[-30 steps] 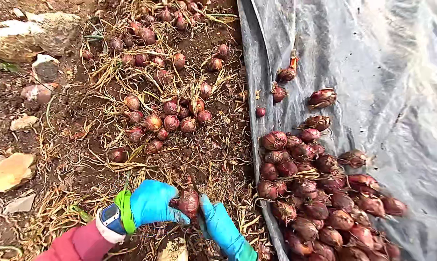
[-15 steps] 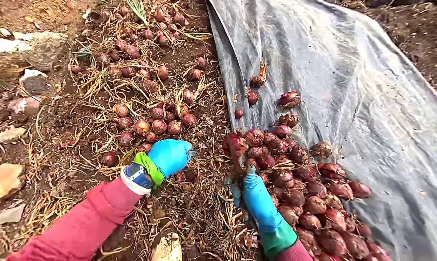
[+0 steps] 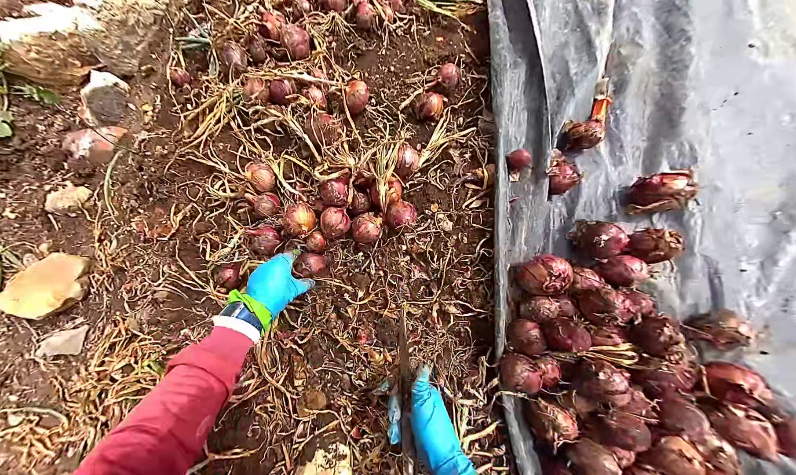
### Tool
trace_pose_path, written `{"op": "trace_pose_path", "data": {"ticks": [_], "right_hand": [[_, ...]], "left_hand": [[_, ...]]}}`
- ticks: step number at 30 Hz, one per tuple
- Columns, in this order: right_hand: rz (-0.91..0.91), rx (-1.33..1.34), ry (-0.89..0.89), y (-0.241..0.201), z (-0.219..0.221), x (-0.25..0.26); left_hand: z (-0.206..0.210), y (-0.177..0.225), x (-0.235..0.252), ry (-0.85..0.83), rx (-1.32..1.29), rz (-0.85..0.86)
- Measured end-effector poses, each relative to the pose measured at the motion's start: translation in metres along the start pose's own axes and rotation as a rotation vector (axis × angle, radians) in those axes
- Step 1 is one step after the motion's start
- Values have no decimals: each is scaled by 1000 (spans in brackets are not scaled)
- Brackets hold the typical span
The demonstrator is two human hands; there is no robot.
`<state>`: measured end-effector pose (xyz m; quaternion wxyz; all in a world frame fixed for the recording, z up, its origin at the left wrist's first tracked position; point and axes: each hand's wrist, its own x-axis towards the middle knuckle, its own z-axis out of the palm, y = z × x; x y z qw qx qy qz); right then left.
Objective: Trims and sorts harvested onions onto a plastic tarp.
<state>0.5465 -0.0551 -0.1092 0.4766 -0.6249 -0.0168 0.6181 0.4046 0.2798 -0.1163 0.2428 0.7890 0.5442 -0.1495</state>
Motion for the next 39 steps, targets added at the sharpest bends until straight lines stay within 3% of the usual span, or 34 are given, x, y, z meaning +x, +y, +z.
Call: {"op": "trace_pose_path", "data": {"ticks": [2, 4, 6, 8, 11, 14, 17, 19, 22, 24, 26, 28, 31, 35, 39], "right_hand": [[39, 85, -57, 3, 11, 8], [-59, 151, -123, -1, 19, 9], [-232, 128, -139, -19, 26, 8], [-282, -14, -102, -37, 23, -2], [-213, -204, -58, -50, -2, -21], [-172, -244, -32, -39, -18, -32], [-175, -528, -165, -40, -29, -37], [-289, -607, -113, -64, -31, -47], [-492, -327, 112, -97, -46, -52], [-555, -118, 275, -116, -61, -48], [-539, -68, 332, -124, -69, -44], [-488, -98, 250, -104, -62, -39], [-297, -127, 119, -54, -44, -28], [-99, -11, 129, 2, -21, -25], [3, 132, 109, 21, -6, -17]], "left_hand": [[-15, 18, -34, -18, -133, 135], [-15, 42, -77, -124, -267, 273], [-11, 63, -107, -356, -232, 437], [-14, 74, -124, -525, -95, 538], [-36, 64, -110, -413, 65, 560], [-44, 65, -114, -198, -31, 531], [-48, 121, -163, -430, 192, 650], [-45, 157, -183, -541, 292, 779], [-65, 170, -153, -268, 241, 661], [-87, 157, -98, -28, 177, 488], [-104, 142, -44, 69, 153, 364], [-98, 132, 7, 55, 190, 317], [-57, 119, 58, -20, 295, 330], [-36, 102, 59, -133, 500, 294], [-38, 69, 55, -215, 447, 294]]}}
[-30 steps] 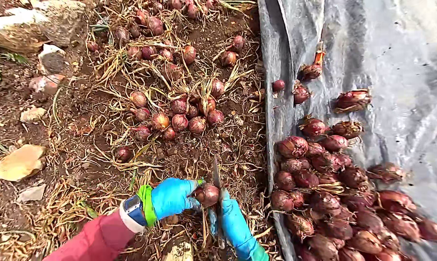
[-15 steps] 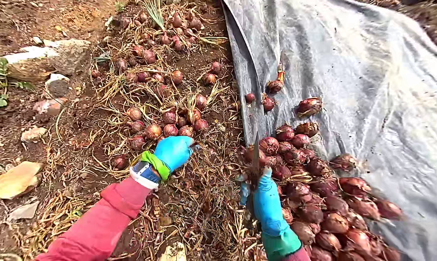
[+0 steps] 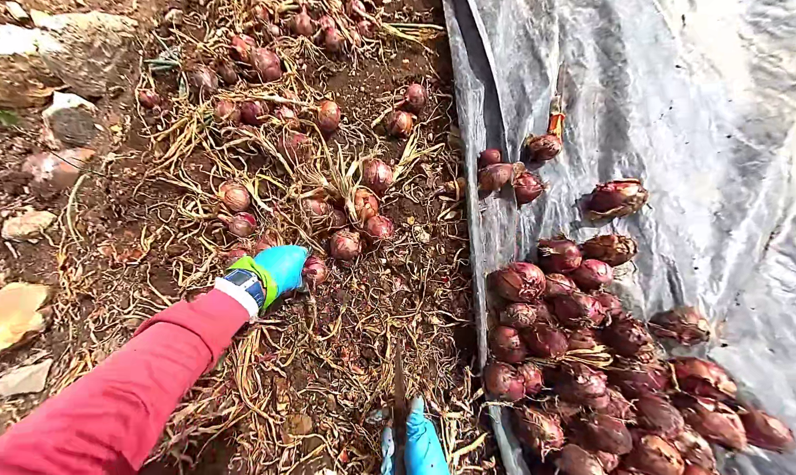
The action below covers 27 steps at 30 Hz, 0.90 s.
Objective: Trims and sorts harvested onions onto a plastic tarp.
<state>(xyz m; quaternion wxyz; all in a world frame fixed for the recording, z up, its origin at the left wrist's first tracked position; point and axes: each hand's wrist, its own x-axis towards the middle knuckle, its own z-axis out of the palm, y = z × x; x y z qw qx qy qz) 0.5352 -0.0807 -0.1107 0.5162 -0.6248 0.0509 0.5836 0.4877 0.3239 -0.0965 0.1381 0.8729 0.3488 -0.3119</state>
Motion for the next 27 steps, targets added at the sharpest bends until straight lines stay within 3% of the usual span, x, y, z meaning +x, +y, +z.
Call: {"op": "trace_pose_path", "data": {"ticks": [4, 7, 9, 11, 12, 15, 17, 20, 21, 23, 25, 27], "right_hand": [[-23, 85, -83, -11, 16, 19], [-219, -6, -243, -41, 25, 23], [-316, -120, -220, -66, 24, 17], [-287, -263, -163, -81, 11, 7], [-257, -308, -162, -85, 2, 2], [-245, -322, -132, -73, -17, -14], [-231, -482, -181, -67, -27, -19], [-345, -647, -254, -92, -35, -28], [-384, -612, -221, -105, -39, -32], [-468, -440, -78, -127, -49, -36], [-546, -258, 103, -145, -59, -33], [-544, -206, 177, -149, -67, -30]], "left_hand": [[-10, 17, -64, 49, -245, 127], [3, 48, -115, 104, -321, 406], [11, 72, -139, -37, -306, 529], [2, 85, -150, -187, -240, 507], [-5, 85, -149, -180, -214, 467], [-11, 87, -152, 38, -282, 367], [-12, 113, -170, 84, -249, 462], [-37, 171, -194, -216, 2, 606], [-46, 180, -191, -220, 22, 587], [-71, 173, -160, -56, -11, 410], [-89, 146, -105, 165, -33, 246], [-89, 123, -49, 231, -25, 211]]}}
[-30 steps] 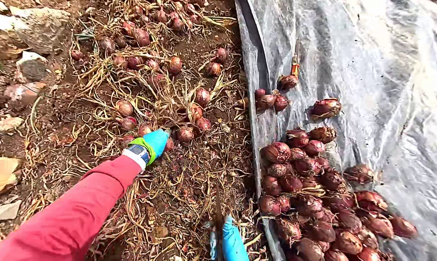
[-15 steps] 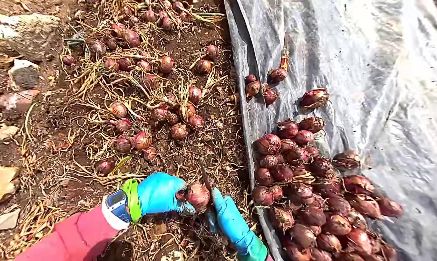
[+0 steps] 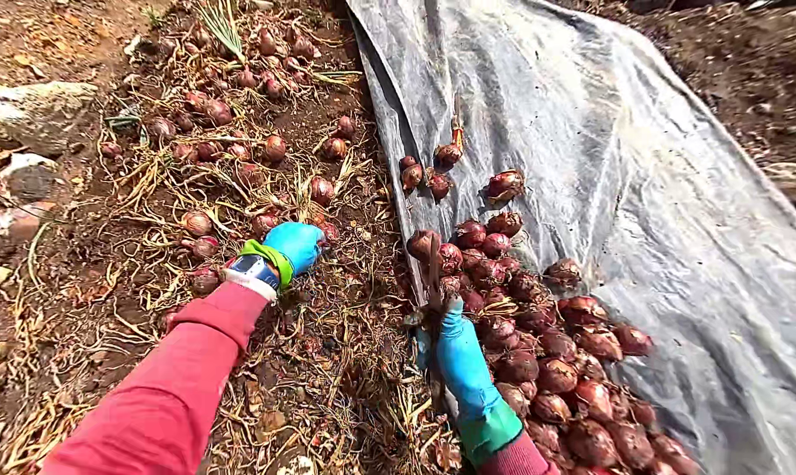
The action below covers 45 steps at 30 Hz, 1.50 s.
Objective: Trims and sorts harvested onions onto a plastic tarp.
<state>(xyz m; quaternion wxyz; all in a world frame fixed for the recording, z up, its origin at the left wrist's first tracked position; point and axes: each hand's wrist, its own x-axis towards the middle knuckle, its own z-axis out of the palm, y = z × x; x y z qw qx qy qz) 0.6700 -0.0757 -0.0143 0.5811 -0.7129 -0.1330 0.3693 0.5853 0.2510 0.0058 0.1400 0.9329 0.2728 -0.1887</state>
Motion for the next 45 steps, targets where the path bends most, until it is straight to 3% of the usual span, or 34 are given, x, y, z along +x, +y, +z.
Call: {"op": "trace_pose_path", "data": {"ticks": [3, 5, 9, 13, 17, 21, 25, 29, 33, 34, 36, 39, 42, 45], "right_hand": [[82, 12, -87, 29, 7, -19], [211, -2, -114, 59, 16, -37], [468, 99, -95, 111, 36, -65], [615, 289, -79, 130, 66, -59], [407, 277, -295, 113, 95, -37], [86, 135, -292, 70, 101, -24], [226, -115, -366, 53, 70, -30], [263, -93, -303, 61, 51, -47], [153, -332, -497, 43, 33, -42], [106, -301, -450, 30, 27, -38], [25, -148, -259, 12, 15, -28], [-1, 59, -11, -1, -4, -14], [65, 88, 18, 13, -7, -22], [239, 35, -26, 50, 10, -45]], "left_hand": [[46, -27, 51, -117, 79, 26], [70, -27, 55, -161, 142, -18], [116, -57, 28, -202, 106, -114], [109, -87, -10, -205, -56, -204], [64, -36, -73, -245, -302, -78], [63, 4, -115, -385, -373, 164], [57, -1, -116, -381, -105, 126], [58, 6, -119, -159, -325, -65], [25, 85, -140, -468, -131, 285], [19, 98, -136, -467, -98, 326], [1, 97, -110, -269, -43, 264], [-28, 52, -38, 81, 36, 170], [-38, 10, 32, 129, 40, 131], [7, -7, 94, 73, -104, 113]]}}
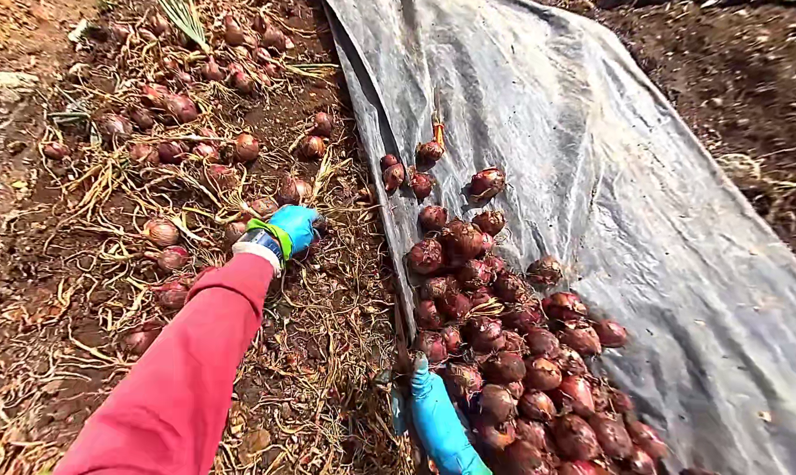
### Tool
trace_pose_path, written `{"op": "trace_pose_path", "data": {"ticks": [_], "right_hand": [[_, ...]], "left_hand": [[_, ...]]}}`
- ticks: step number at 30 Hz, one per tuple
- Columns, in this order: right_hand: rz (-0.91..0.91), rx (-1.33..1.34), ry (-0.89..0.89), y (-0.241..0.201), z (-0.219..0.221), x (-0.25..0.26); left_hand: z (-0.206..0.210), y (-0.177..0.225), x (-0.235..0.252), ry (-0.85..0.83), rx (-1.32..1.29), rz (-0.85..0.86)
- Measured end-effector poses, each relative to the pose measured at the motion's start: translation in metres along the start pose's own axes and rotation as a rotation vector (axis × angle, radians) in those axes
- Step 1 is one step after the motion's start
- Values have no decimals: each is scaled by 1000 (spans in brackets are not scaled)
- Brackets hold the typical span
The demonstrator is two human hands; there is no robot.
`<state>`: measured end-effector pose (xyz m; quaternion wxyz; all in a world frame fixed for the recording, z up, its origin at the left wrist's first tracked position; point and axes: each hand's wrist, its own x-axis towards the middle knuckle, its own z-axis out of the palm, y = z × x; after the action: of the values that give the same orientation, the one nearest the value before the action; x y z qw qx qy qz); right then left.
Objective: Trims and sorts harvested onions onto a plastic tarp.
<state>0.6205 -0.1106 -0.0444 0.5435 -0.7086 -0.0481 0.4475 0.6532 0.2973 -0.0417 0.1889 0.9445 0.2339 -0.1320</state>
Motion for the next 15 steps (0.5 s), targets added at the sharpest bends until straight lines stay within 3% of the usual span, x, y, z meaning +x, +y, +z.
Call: {"op": "trace_pose_path", "data": {"ticks": [2, 7, 11, 15], "right_hand": [[111, -6, -5, 24, 11, -4], [290, 76, -13, 64, 34, -7], [338, 190, -40, 69, 55, 15], [238, 198, -230, 58, 75, 52]], "left_hand": [[39, -5, 9, -20, -53, -55], [113, -30, -40, -77, -66, -125], [113, -54, -72, -135, -143, -212], [85, -21, -126, -131, -397, -164]]}}
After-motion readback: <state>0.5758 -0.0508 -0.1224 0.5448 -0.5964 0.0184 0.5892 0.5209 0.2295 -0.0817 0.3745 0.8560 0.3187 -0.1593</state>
